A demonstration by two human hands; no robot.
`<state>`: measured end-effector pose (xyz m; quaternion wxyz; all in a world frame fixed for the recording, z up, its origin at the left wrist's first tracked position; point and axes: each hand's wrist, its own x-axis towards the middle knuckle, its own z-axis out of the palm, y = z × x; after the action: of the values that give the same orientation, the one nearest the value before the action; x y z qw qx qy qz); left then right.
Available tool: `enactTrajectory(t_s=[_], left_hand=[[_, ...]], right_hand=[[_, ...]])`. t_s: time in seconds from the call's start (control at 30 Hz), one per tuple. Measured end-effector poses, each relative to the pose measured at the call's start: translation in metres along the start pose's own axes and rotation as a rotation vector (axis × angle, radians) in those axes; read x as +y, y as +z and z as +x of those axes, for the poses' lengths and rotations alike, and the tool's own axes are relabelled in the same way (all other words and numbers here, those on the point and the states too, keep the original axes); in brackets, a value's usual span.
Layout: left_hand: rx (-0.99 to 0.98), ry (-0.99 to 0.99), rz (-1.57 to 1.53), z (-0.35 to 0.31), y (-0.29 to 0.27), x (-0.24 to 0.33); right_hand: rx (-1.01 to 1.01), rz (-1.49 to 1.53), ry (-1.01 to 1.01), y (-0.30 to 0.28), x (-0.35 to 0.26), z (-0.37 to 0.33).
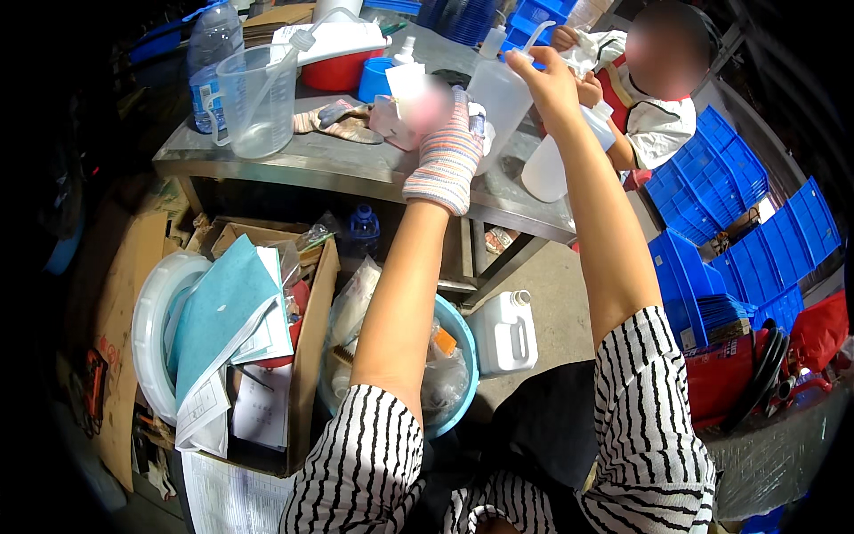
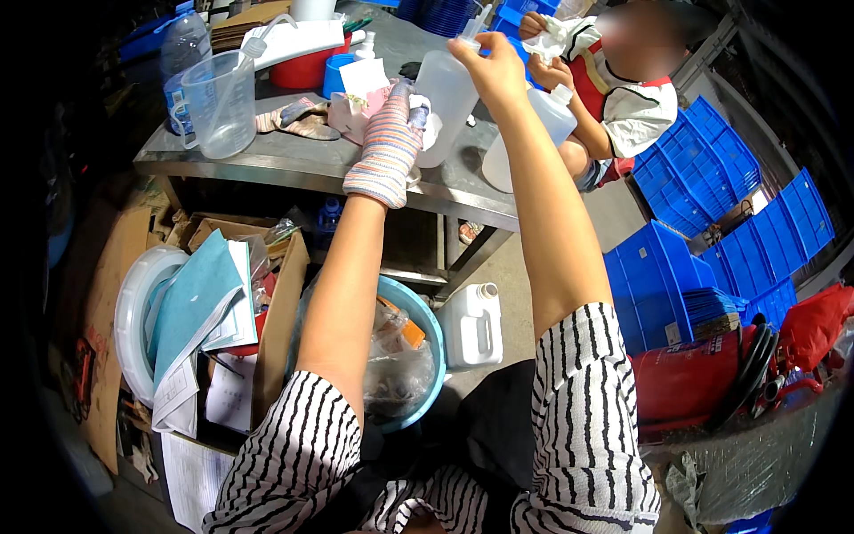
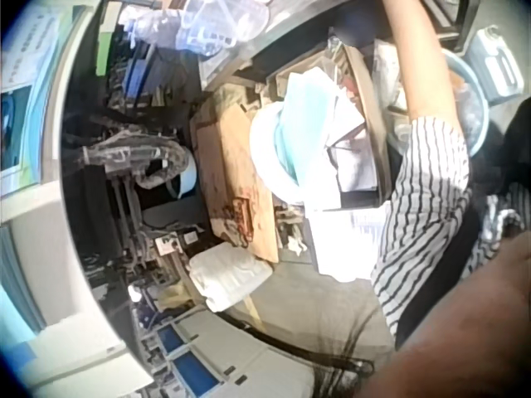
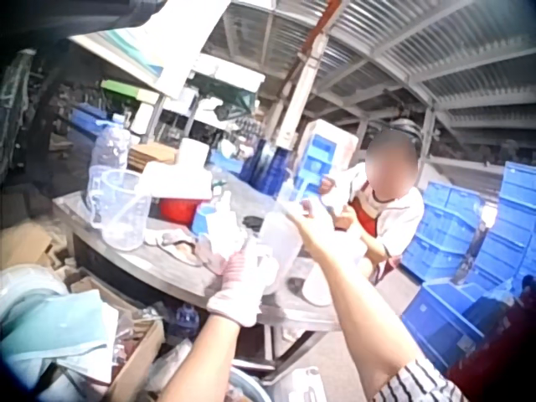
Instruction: The person sits on the floor and cleans the exterior of white plastic jugs using a white cloth. They wipe the body and neck of the jugs, handling them one at a time while seated in a cluttered workspace.
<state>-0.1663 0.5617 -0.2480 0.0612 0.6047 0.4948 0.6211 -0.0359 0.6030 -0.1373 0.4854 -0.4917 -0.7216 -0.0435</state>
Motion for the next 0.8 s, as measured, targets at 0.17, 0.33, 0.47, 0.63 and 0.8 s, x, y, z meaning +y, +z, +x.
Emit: enactTrajectory(t_s=[0.17, 0.33, 0.47, 0.63, 0.8], left_hand=[[-0.216, -0.215, -0.430, 0.001, -0.020, 0.014], [-0.173, -0.123, -0.047, 0.001, -0.027, 0.026], [-0.163, -0.075, -0.024, -0.001, -0.009, 0.013], [-0.264, -0.127, -0.043, 0.000, -0.015, 0.019], [-0.319, -0.153, -0.039, -0.001, -0.028, 0.027]], right_hand=[[-0.055, 0.085, 0.162, -0.004, -0.004, 0.004], [-0.128, 0.366, 0.203, -0.002, 0.016, 0.011], [-0.160, 0.405, 0.144, -0.007, 0.011, 0.011], [-0.211, 0.113, 0.177, -0.017, 0.004, 0.015], [-0.377, 0.488, 0.165, -0.027, 0.008, 0.012]])
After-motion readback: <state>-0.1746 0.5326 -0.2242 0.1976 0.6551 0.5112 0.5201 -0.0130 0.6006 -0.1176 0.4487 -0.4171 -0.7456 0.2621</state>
